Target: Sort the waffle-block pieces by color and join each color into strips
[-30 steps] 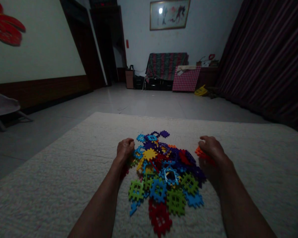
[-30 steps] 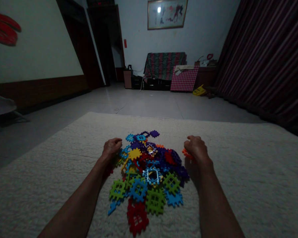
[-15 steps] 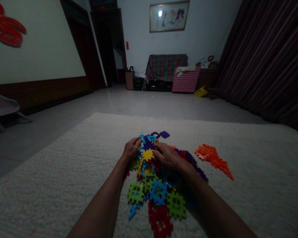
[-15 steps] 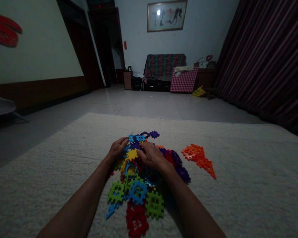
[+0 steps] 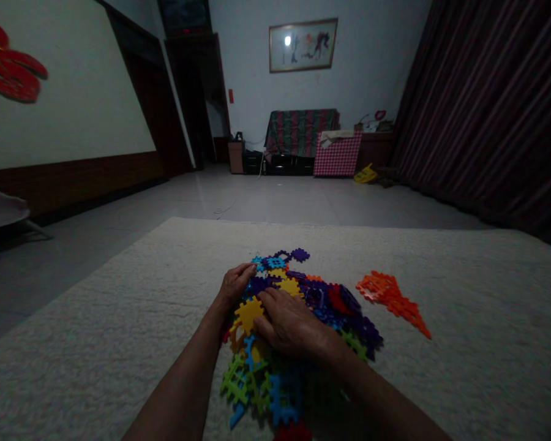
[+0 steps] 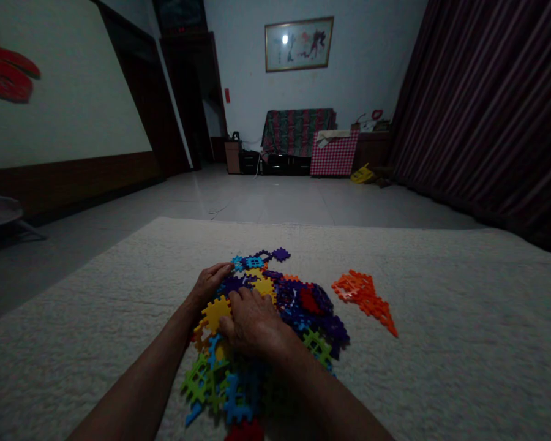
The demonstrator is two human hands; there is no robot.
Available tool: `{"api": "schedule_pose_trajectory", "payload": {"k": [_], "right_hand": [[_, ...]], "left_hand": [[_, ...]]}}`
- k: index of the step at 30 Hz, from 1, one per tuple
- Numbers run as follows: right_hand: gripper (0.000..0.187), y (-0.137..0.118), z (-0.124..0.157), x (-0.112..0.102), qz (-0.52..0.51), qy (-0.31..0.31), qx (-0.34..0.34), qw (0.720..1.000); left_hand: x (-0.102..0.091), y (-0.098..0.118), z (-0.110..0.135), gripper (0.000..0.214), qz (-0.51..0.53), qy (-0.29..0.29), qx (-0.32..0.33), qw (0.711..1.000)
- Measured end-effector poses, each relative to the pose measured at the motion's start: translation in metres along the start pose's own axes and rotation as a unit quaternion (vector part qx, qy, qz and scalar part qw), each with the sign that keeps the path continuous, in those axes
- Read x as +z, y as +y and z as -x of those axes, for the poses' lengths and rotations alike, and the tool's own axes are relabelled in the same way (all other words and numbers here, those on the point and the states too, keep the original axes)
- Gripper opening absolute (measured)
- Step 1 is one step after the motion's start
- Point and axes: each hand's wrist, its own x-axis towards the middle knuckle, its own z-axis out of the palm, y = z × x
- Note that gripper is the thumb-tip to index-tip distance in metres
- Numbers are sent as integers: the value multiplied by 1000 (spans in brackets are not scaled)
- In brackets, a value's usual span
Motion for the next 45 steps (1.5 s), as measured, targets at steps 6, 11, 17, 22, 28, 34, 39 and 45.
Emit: {"api": "schedule_pose_trajectory", "payload": {"k": [6,11,17,22,28,34,39,45], "right_hand": [[33,22,-11,-18,-19,37,12,999],[31,52,-18,-14,52,59,132,988],[32,55,-22,4,-16,42,51,998],[37,56,-25,9,-71,46,8,996],[32,56,-26,5,-70,74,10,995],[31,50,-22,-2,-37,49,27,998],[31,50,-21,-5,-62,34,-5,997],[29,66,-24,-12,-26,104,62,992]], "left_hand": [[0,-4,1,49,-19,-58,6,998],[1,-5,3,49,-49,-84,20,995],[1,0,4,52,-18,-98,10,995],[2,4,4,55,15,-68,-5,998],[1,2,3,47,8,-83,-11,996],[1,4,4,30,21,-94,-35,995],[0,5,6,33,46,-81,-66,993],[0,8,8,34,28,-51,-87,995]]}}
